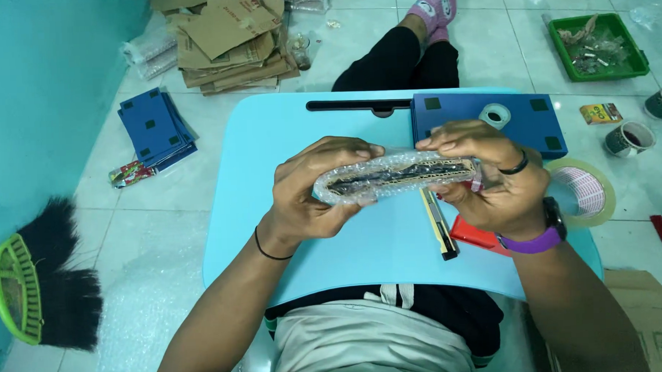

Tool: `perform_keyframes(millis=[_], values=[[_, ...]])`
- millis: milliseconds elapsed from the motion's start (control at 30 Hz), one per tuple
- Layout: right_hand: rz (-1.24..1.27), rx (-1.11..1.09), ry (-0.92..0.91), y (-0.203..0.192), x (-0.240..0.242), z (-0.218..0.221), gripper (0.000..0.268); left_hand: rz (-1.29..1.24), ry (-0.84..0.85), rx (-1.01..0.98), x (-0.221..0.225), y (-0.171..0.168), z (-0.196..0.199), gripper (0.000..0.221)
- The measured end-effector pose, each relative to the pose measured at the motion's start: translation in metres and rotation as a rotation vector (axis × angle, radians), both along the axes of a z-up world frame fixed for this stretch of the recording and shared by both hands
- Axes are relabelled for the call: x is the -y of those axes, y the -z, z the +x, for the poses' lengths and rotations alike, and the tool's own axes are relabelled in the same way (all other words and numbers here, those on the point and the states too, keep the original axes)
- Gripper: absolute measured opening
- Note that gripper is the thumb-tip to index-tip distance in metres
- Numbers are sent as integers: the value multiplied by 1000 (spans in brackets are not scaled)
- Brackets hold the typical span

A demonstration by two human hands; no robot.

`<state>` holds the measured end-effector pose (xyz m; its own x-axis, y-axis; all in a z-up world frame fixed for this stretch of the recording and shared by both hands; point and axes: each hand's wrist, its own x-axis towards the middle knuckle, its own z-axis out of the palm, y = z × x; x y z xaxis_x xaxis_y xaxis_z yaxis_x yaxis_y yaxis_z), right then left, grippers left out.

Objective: Wrapping an item in bubble wrap and securing it with tape for shipping.

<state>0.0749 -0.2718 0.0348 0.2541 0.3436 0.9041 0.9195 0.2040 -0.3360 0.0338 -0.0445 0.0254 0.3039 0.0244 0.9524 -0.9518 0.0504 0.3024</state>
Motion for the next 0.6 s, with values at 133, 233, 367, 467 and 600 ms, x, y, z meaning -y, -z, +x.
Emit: perform_keyframes(millis=[133, 233, 367, 467, 600], values=[[-11, -20, 24, -3, 6, -2, 33, -4, 11, 28, -5, 1, -2, 42], [-73, -44, 80, -15, 8, -7, 36, 15, -33, 0, -8, -4, -7, 33], [-212, 92, 164, -24, 11, -9, 32, 138, -165, 30, -11, -3, -9, 32], [-223, 90, 157, -25, 14, -9, 31, 124, -142, 33, -12, -3, -8, 32], [-296, 10, 111, -30, 20, -11, 35, 147, -97, 41, -18, -5, -7, 31]])
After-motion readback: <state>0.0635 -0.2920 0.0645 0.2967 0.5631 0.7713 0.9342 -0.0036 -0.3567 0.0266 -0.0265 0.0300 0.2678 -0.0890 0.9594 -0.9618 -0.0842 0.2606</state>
